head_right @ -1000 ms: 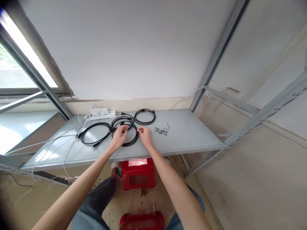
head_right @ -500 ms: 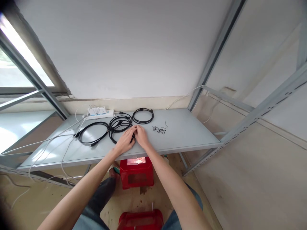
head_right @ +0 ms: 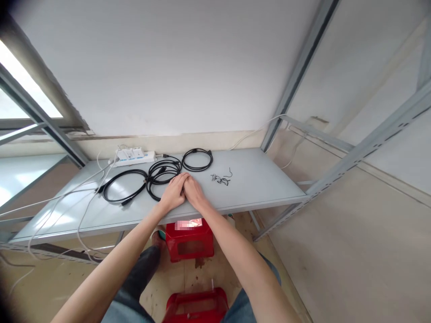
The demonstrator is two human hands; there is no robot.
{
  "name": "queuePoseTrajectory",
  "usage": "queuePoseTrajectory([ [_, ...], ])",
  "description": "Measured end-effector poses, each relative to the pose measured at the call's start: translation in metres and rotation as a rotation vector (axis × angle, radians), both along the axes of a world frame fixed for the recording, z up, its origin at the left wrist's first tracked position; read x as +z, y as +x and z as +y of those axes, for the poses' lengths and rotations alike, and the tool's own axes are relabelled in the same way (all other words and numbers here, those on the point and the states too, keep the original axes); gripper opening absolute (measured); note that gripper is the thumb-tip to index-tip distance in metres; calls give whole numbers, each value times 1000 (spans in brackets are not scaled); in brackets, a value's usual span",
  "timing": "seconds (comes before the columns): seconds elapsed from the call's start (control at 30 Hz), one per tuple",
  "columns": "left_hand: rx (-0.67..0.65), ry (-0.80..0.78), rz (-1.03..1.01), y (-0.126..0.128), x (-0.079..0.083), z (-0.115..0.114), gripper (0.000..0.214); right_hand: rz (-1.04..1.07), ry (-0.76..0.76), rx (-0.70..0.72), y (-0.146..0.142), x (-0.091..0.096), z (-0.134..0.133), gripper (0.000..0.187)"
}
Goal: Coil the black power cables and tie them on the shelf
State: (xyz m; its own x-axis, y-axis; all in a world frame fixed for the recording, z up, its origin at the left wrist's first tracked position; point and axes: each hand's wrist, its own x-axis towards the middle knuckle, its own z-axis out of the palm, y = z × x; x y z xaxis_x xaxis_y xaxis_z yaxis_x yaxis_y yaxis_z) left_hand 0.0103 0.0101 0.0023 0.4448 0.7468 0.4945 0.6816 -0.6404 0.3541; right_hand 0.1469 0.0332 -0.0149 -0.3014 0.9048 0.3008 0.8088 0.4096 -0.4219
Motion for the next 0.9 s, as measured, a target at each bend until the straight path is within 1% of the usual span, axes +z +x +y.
queuePoseTrajectory([
  [0.1, 21, -37, -28, 2, -4, 7, 82, -39, 25, -6, 0, 1, -3, 46],
  [0.2, 13, 11, -33, 4, -7, 9, 74, -27, 31, -13, 1, 2, -4, 41],
  [0.37, -7, 71, -119, 2, -8, 2, 69, -52, 1, -42, 1, 5, -7, 30],
  [0.47, -10, 94, -164, 0, -8, -3, 67, -26, 11, -39, 1, 7, -8, 29],
  [0.57, -12, 125, -163, 0, -6, -8, 66, 36, 17, -59, 2, 9, -8, 30],
  [0.63, -16, 123, -136, 1, -4, -10, 67, 58, 10, -74, 2, 9, -7, 31],
  [0.7, -36, 100, -107, 2, -2, -10, 69, 49, 10, -59, 2, 9, -6, 30],
  [0.8, -50, 66, -120, 3, -1, -7, 65, 11, 26, -28, 0, 8, -6, 31],
  [0.9, -32, 56, -126, 4, -1, -5, 62, -16, 41, -39, -1, 6, -6, 33],
])
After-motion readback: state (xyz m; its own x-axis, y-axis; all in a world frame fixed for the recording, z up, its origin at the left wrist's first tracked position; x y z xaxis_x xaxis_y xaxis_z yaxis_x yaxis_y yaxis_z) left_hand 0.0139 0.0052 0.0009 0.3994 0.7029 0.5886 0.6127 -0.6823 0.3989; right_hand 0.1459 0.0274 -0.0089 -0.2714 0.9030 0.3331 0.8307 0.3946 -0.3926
